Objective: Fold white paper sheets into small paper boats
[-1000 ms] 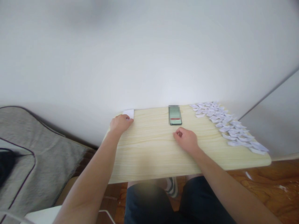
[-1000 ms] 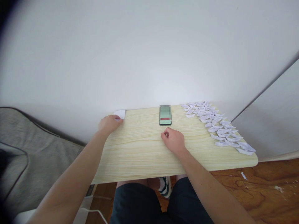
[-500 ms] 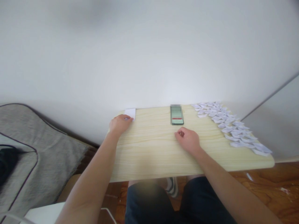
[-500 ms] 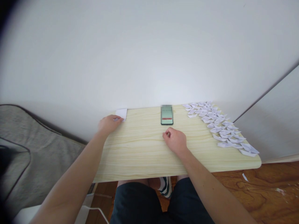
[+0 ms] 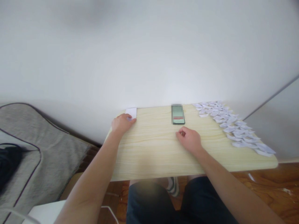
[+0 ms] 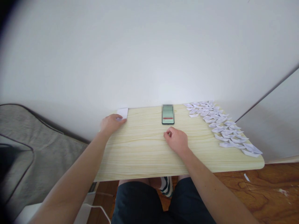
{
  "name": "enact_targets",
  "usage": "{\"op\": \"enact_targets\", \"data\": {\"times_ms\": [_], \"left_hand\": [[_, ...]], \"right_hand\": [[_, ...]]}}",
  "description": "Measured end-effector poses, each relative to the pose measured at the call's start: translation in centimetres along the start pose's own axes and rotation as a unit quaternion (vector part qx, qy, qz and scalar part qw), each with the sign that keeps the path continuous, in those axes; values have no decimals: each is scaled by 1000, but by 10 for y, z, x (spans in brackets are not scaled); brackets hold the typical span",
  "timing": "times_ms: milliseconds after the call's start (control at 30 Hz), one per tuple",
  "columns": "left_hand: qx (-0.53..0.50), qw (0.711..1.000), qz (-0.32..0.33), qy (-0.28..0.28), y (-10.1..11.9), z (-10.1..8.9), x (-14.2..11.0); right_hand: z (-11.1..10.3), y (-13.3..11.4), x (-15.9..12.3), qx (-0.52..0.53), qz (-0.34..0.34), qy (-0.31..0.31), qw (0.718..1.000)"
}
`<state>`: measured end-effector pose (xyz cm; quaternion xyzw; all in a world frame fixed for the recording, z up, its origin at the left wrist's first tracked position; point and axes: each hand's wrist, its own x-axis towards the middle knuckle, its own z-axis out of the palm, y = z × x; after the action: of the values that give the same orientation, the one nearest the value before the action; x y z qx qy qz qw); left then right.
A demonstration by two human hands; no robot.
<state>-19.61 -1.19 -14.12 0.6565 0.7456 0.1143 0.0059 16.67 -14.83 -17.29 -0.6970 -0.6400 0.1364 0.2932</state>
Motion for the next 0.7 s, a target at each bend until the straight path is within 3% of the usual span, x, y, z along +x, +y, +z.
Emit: {"op": "enact_targets", "data": {"times_ms": [700], "left_hand": [[-22, 999, -8, -24, -11, 1, 14]], "right_hand": [[1, 2, 1, -3, 1, -6, 1000]]}}
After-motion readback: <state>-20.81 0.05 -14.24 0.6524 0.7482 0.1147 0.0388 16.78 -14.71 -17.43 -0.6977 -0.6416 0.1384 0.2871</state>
